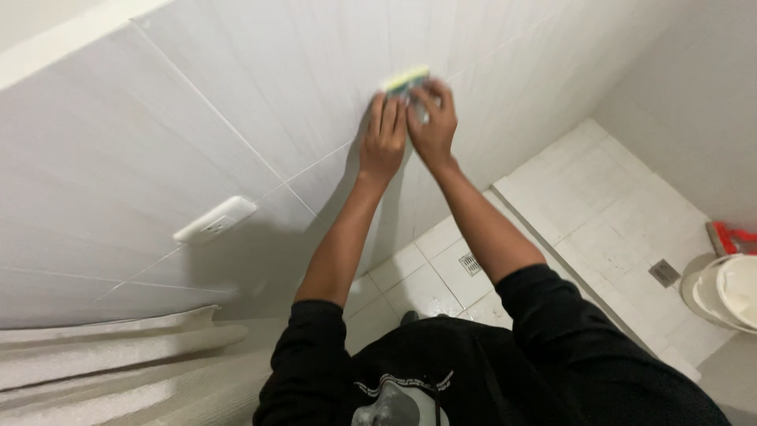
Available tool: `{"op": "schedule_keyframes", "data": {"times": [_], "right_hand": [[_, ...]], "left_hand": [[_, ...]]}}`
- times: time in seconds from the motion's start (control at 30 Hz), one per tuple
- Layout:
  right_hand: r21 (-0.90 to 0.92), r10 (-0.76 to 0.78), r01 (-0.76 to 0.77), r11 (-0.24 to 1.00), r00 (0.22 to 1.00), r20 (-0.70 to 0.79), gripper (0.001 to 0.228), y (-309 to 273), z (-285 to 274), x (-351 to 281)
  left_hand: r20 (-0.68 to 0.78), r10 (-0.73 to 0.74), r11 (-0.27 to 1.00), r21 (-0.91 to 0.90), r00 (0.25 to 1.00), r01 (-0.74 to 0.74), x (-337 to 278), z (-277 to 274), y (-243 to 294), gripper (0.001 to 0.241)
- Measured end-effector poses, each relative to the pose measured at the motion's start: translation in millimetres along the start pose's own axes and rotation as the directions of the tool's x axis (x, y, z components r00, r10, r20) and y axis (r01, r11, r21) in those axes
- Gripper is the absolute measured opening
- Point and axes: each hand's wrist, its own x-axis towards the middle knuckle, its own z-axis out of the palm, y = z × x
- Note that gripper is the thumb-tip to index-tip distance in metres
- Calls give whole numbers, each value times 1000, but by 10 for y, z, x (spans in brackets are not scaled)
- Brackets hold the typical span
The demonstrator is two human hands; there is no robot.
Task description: The person scrubs the white tiled walls of a bathroom using a yellow and green sponge. They move along the wall, cleaning different sections, including the corners and areas near the ceiling.
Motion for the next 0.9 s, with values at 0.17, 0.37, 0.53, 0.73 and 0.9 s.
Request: {"op": "schedule_keyframes", "data": {"times": [0.17, 0.37, 0.53, 0.73, 0.9], "right_hand": [[31, 116, -114, 993, 991, -63, 34, 91, -12, 142], [114, 453, -456, 883, 890, 52, 24, 169, -93, -507], [85, 369, -364, 928, 928, -46, 29, 584, -65, 67], [-15, 447, -447, 894, 894, 5, 26, 669, -138, -213], [122, 588, -583, 804, 808, -15, 30, 841, -91, -487]], "left_hand": [[-71, -37, 999, -7, 997, 37, 288, 180, 127, 10], [50, 8, 999, -45, 999, -6, -365, 332, 337, 8], [-46, 21, 998, -58, 999, -23, 290, 585, 323, 7], [-2, 19, 991, -131, 1000, -19, 38, 709, 455, 6], [38, 113, 985, -132, 993, -107, -181, 828, 457, 9]]}}
